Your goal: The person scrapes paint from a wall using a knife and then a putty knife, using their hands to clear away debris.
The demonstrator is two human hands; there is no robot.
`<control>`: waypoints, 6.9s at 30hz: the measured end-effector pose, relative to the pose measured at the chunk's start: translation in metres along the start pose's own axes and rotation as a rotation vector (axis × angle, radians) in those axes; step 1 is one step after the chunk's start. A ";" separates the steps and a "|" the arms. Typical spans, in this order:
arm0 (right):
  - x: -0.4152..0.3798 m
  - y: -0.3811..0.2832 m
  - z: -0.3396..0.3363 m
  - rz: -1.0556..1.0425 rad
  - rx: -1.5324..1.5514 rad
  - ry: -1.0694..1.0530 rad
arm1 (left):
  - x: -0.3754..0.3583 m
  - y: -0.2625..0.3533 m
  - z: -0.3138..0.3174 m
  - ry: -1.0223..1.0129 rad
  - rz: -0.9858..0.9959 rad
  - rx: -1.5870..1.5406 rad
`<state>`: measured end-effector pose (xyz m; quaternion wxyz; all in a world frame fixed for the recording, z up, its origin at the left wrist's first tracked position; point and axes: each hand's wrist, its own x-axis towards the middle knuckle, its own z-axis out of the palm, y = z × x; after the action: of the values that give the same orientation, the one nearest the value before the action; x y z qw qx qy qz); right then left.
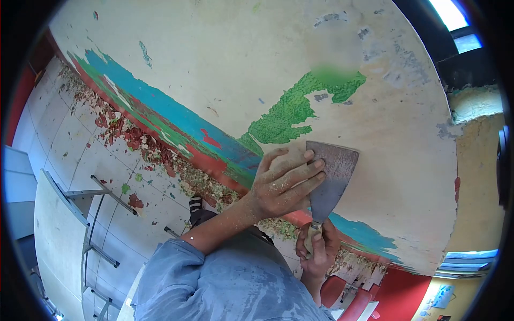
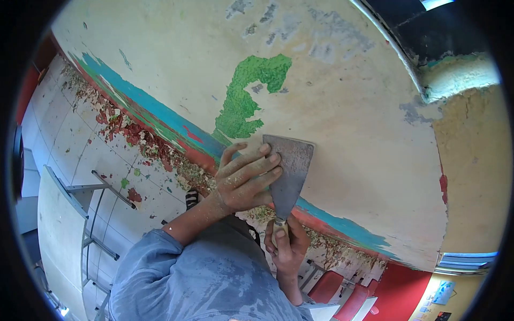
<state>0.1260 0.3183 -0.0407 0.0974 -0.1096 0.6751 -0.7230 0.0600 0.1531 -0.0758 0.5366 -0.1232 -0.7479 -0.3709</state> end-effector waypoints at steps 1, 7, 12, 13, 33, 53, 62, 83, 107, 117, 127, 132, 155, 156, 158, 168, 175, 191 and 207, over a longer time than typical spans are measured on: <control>0.003 0.000 0.005 -0.015 0.008 0.003 | 0.000 0.000 0.000 0.005 0.005 0.008; 0.006 -0.002 0.010 -0.029 -0.010 0.007 | 0.000 0.002 0.000 -0.032 0.005 0.014; 0.014 -0.004 0.021 -0.005 -0.011 0.010 | 0.002 -0.004 0.002 0.077 -0.013 0.028; 0.011 -0.005 0.019 0.005 -0.006 0.032 | 0.005 -0.005 0.002 0.078 -0.020 0.011; 0.006 -0.013 0.020 -0.004 0.061 0.114 | 0.005 0.008 -0.001 0.011 -0.005 -0.061; 0.024 -0.029 0.047 -0.016 0.039 0.014 | 0.038 -0.008 -0.026 0.019 0.059 0.036; 0.008 -0.020 0.040 -0.012 0.097 0.044 | 0.037 -0.018 -0.024 -0.076 0.201 -0.038; -0.009 0.001 0.023 -0.046 0.020 0.131 | 0.019 -0.005 -0.014 -0.096 0.203 -0.052; 0.002 -0.025 0.031 0.013 -0.117 0.158 | 0.008 0.001 -0.007 -0.034 0.084 -0.143; 0.001 -0.020 0.020 0.036 -0.117 0.126 | 0.007 0.003 -0.002 0.050 0.041 -0.091; 0.001 -0.023 0.009 0.005 -0.129 0.014 | 0.003 0.008 0.002 0.024 0.043 -0.082; 0.008 -0.023 0.026 -0.026 -0.188 0.061 | 0.006 0.001 0.004 0.127 0.011 -0.054; 0.013 -0.037 0.037 0.034 -0.151 0.104 | 0.013 0.002 0.003 0.149 -0.010 -0.084; 0.011 -0.035 0.032 0.038 -0.154 0.094 | 0.011 0.005 0.003 0.108 -0.030 -0.108; 0.004 -0.028 0.017 0.045 -0.158 0.076 | 0.004 0.012 0.002 0.024 -0.068 -0.157; -0.002 -0.021 0.007 0.170 -0.207 0.096 | -0.013 0.006 0.005 0.016 -0.046 -0.108; -0.002 -0.013 0.008 0.168 -0.230 0.097 | -0.028 0.009 0.013 0.025 -0.072 -0.140; -0.007 -0.002 0.002 0.141 -0.272 0.106 | -0.036 0.007 0.016 0.030 -0.132 -0.090; 0.018 0.023 0.011 0.097 -0.435 -0.051 | -0.043 -0.020 0.020 0.285 -0.172 0.009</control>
<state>0.1119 0.3009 -0.0624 0.1231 -0.1137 0.8170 -0.5517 0.0513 0.1622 -0.1251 0.6040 -0.0025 -0.6738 -0.4257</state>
